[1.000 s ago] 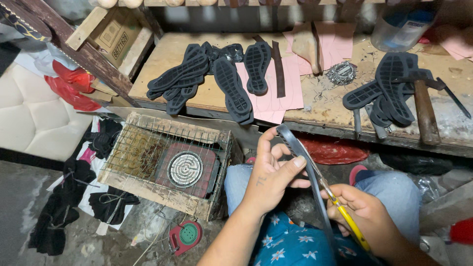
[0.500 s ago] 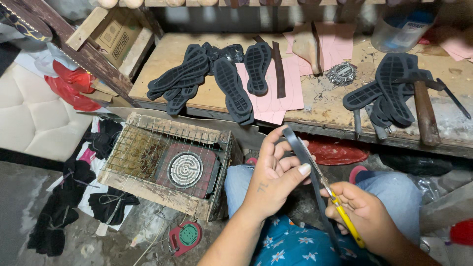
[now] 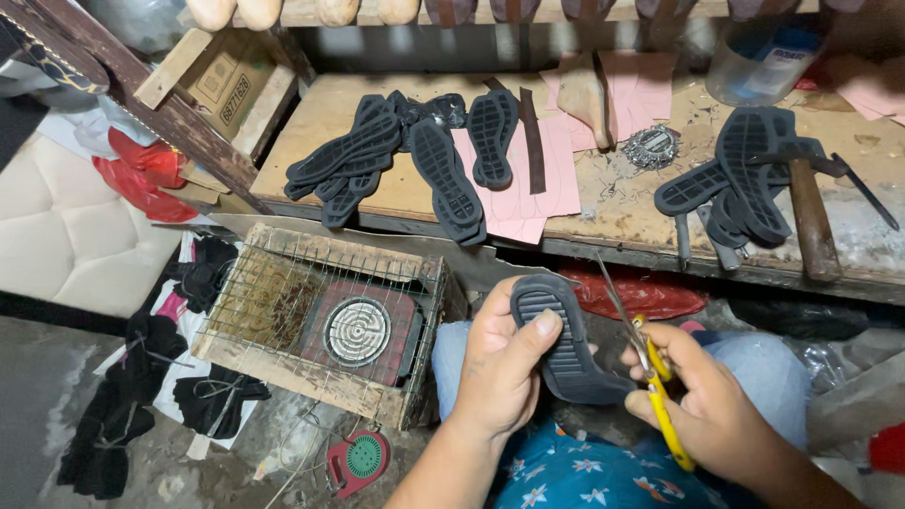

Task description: The person uses yellow-handled shears to trim the edges of black rubber shoe soles. They hold each sole in one hand and cut along the perimeter with the other, then place the trimmed sole on a wooden workbench.

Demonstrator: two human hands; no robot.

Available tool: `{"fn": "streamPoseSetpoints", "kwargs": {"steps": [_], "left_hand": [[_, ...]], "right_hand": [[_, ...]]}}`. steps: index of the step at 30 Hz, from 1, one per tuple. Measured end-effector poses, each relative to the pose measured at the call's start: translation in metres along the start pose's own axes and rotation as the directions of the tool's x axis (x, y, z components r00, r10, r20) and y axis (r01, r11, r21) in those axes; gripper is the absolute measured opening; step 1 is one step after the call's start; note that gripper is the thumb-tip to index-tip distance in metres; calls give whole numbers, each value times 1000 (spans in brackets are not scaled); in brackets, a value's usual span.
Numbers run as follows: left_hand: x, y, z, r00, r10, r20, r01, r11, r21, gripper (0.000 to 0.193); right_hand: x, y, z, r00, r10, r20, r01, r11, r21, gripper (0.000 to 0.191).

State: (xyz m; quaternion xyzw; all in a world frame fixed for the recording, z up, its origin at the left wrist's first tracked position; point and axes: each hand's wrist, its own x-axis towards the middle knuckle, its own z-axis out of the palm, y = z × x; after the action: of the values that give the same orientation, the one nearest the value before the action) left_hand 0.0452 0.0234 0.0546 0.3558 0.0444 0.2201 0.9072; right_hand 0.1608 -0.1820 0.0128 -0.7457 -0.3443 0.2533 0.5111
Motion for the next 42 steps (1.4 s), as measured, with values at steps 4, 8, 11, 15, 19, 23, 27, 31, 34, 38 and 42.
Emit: {"fn": "streamPoseSetpoints", "kwargs": {"steps": [4,8,11,15,19,23,27,31,34,38,42], "left_hand": [[-2,-5,-3,1000,9,-17,-11,992,-129,24],[-3,-11,-8,1000,-4,-25,0,987,-159,23],[-4,-17,-8,1000,-25,-2,24,976,-218,25],[-4,-19,-4,998,-60,24,64,941,-332,26],[-3,-18,-4,995,-79,58,95,924,-370,27],[-4,-18,-5,993,-78,87,105,924,-367,28],[-4,-20,-7,991,-78,106,113,917,-382,28],[-5,-22,-9,991,-74,110,110,923,-369,27],[-6,-22,-10,991,-76,114,113,925,-364,27],[-7,-21,-12,989,-88,116,124,924,-363,26],[-7,-20,-15,990,-80,114,112,944,-311,27]], "right_hand": [[-1,-21,-1,971,-181,-157,128,946,-298,73],[-1,-40,-1,973,-158,-169,86,925,-369,74],[3,-51,3,955,-251,-155,169,896,-411,70],[4,-57,4,969,-193,-153,108,891,-440,66],[4,-54,-2,951,-288,-114,206,863,-461,62],[1,-49,-5,952,-285,-106,209,867,-452,67],[-2,-44,-5,965,-248,-85,177,855,-487,70],[-3,-41,-6,955,-280,-103,193,844,-501,63],[-4,-41,-7,977,-194,-84,123,844,-522,64],[-5,-43,-8,984,-149,-96,74,837,-542,69],[-4,-45,-6,969,-233,-80,154,827,-540,64]]}}
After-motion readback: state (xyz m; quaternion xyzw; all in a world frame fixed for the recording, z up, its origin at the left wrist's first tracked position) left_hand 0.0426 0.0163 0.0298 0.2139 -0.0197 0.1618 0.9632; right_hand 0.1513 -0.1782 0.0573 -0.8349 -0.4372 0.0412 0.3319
